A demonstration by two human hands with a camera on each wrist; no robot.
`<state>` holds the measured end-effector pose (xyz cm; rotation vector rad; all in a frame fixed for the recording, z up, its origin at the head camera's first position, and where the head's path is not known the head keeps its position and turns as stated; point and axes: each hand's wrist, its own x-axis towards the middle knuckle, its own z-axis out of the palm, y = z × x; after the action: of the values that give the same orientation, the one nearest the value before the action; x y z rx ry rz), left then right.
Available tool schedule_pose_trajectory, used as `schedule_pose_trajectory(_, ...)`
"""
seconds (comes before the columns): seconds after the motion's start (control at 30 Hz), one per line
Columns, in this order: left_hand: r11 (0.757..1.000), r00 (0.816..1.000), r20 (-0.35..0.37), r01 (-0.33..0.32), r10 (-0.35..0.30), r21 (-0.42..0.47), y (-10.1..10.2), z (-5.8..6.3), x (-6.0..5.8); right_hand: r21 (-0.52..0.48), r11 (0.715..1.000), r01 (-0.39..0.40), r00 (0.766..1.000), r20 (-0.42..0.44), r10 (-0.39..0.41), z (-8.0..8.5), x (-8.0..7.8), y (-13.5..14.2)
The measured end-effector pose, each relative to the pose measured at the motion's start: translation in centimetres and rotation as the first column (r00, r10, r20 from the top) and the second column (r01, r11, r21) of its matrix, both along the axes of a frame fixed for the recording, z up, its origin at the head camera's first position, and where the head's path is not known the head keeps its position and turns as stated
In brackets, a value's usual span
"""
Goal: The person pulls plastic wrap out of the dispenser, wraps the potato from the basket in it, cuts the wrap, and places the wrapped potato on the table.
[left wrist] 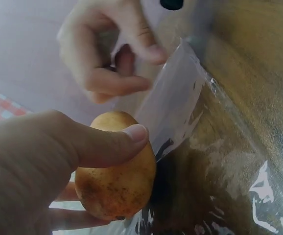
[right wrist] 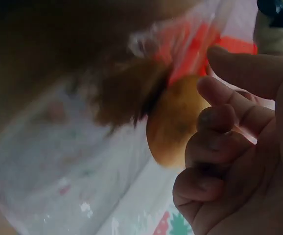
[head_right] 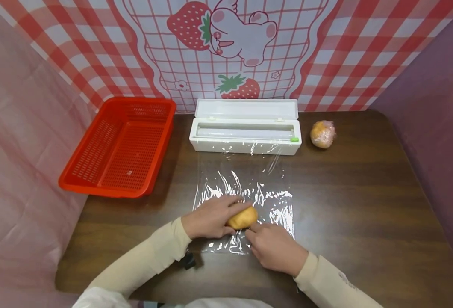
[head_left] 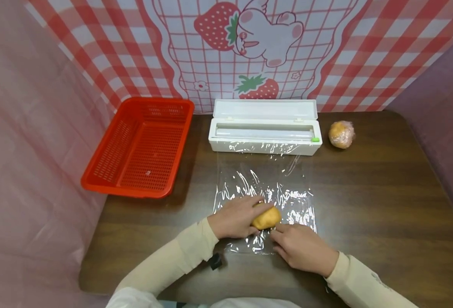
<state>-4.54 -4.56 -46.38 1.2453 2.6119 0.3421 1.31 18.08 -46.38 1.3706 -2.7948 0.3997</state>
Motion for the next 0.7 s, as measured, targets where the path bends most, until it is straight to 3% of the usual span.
schedule_pose_trajectory(0.1, 0.999, 0.999, -0.009, -0.040, 0.040, 0.021, -0.5, 0.1, 0.8, 0.028, 0.999, -0.017, 1.000, -0.003, 0.017, -0.7, 0.5, -0.4)
schedule_pose_trajectory(0.2, 0.988, 0.992, -0.035, -0.118, 0.122, 0.100, -1.1, 0.3, 1.9, 0.060, 0.998, -0.014, 1.000, -0.002, 0.014, -1.2, 0.7, -0.5)
schedule_pose_trajectory(0.33, 0.939, 0.962, -0.088, -0.228, 0.258, 0.259, -1.7, 0.4, 3.7, 0.088, 0.996, -0.014, 1.000, -0.016, 0.016, -1.7, 0.5, -0.5)
schedule_pose_trajectory(0.43, 0.905, 0.946, -0.119, -0.246, 0.302, 0.348, -1.8, -0.1, 4.9, 0.078, 0.997, -0.018, 0.999, -0.038, 0.021, -1.9, 0.3, -0.6)
schedule_pose_trajectory(0.53, 0.908, 0.940, -0.159, -0.230, 0.300, 0.351, -1.8, -1.1, 5.8, 0.060, 0.998, -0.029, 0.998, -0.051, 0.032, -2.1, 0.2, -0.7)
schedule_pose_trajectory(0.7, 0.940, 0.946, -0.206, -0.187, 0.251, 0.285, -1.7, -2.8, 6.6, 0.028, 0.999, -0.017, 0.999, -0.035, 0.018, -2.2, 0.3, -0.7)
